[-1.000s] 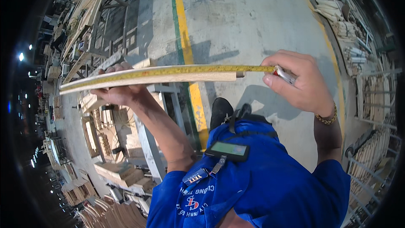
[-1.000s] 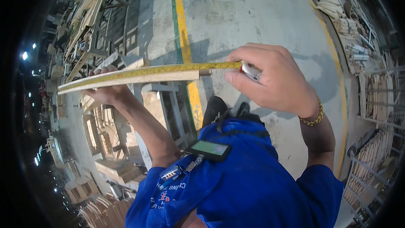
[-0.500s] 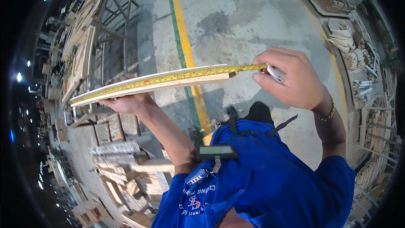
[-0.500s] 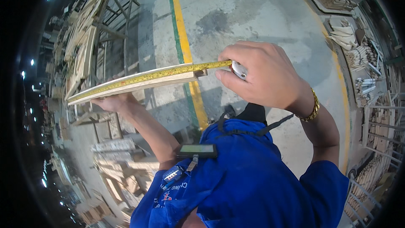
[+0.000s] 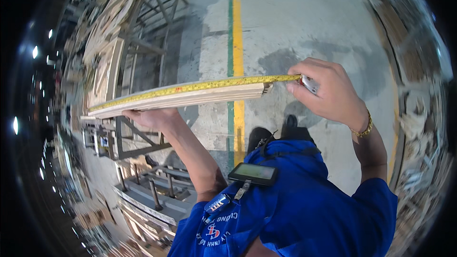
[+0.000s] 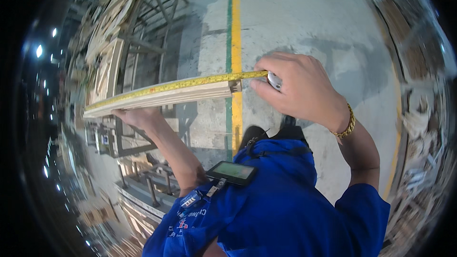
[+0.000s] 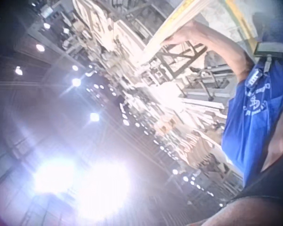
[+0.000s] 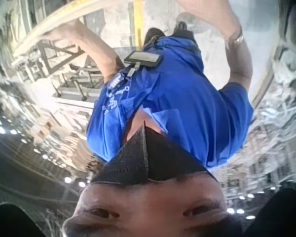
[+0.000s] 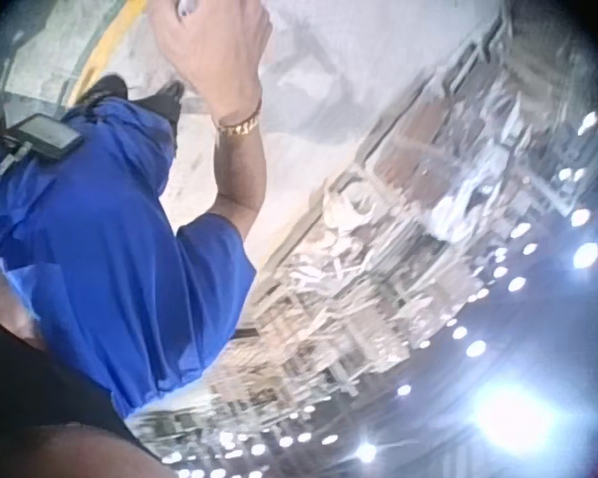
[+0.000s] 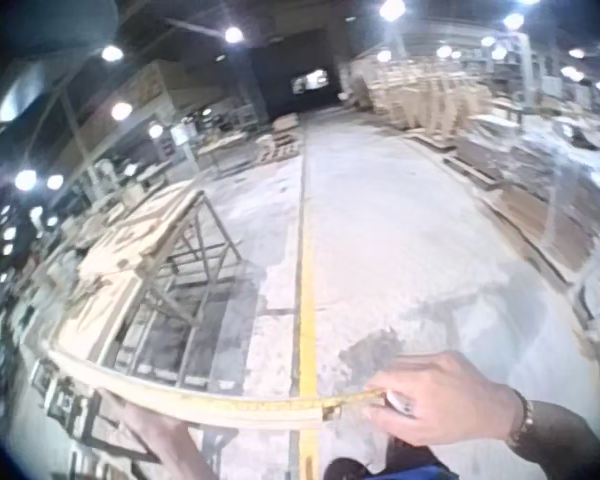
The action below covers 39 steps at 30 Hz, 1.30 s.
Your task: The person measures and marks wooden planks with a tape measure and marker, then carries them to a stack. They sit on the floor and continue to measure, inspect, and stack the planks into organized piles.
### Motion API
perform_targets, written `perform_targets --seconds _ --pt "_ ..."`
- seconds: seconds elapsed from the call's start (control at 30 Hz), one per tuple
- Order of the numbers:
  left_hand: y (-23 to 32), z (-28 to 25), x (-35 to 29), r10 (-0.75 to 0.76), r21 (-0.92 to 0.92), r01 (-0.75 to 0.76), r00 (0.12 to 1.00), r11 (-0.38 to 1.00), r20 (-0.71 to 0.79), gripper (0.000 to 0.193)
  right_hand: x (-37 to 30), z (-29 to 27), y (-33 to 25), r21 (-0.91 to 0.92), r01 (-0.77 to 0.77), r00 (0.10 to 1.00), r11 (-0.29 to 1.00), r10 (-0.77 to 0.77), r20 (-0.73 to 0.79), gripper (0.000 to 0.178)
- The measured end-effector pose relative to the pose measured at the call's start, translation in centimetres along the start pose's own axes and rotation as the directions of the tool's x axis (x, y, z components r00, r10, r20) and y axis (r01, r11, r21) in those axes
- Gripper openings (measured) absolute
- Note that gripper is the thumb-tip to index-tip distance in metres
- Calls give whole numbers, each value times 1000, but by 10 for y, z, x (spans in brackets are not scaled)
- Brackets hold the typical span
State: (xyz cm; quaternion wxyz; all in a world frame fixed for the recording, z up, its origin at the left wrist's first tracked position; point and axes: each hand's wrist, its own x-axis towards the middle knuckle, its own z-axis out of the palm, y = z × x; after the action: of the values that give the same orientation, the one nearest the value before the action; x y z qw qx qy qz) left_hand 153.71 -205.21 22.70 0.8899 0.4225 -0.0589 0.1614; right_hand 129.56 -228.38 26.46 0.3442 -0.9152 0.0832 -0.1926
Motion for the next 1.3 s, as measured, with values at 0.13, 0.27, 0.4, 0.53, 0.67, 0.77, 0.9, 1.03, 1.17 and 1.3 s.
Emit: perform_targets --seconds 0.13,0.27,0.4,0.53,0.67,0.77,0.9,1.03,1.17,1.3 --pt "-50 15 67 81 52 -75 988 996 -130 49 130 16 47 43 55 989 998 -61 135 20" --pt "-121 23 153 83 10 -84 957 996 -277 53 256 61 94 81 153 975 985 -164 153 19" --pt "-185 46 253 114 -28 -127 953 992 -281 51 384 97 119 66 148 971 987 -158 181 20" --pt "-236 85 358 65 -63 -85 961 994 -267 51 500 118 137 59 117 973 991 -127 194 20" --pt "-292 119 446 219 155 -184 943 971 -252 49 608 147 167 72 140 970 988 -151 189 20" --pt "-331 124 510 173 74 -157 940 985 -295 47 691 175 194 79 161 955 984 -176 237 21" --pt "-377 125 599 242 71 -232 946 970 -217 45 816 212 220 157 226 916 961 -265 301 21" --pt "-406 139 669 312 88 -302 868 949 -386 45 943 244 223 220 309 854 925 -372 363 21" --pt "-421 146 728 359 168 -319 791 933 -494 53 1040 284 223 271 371 762 888 -458 458 18" --pt "-451 149 798 391 151 -374 730 915 -561 60 1132 333 219 281 443 716 852 -524 461 19"
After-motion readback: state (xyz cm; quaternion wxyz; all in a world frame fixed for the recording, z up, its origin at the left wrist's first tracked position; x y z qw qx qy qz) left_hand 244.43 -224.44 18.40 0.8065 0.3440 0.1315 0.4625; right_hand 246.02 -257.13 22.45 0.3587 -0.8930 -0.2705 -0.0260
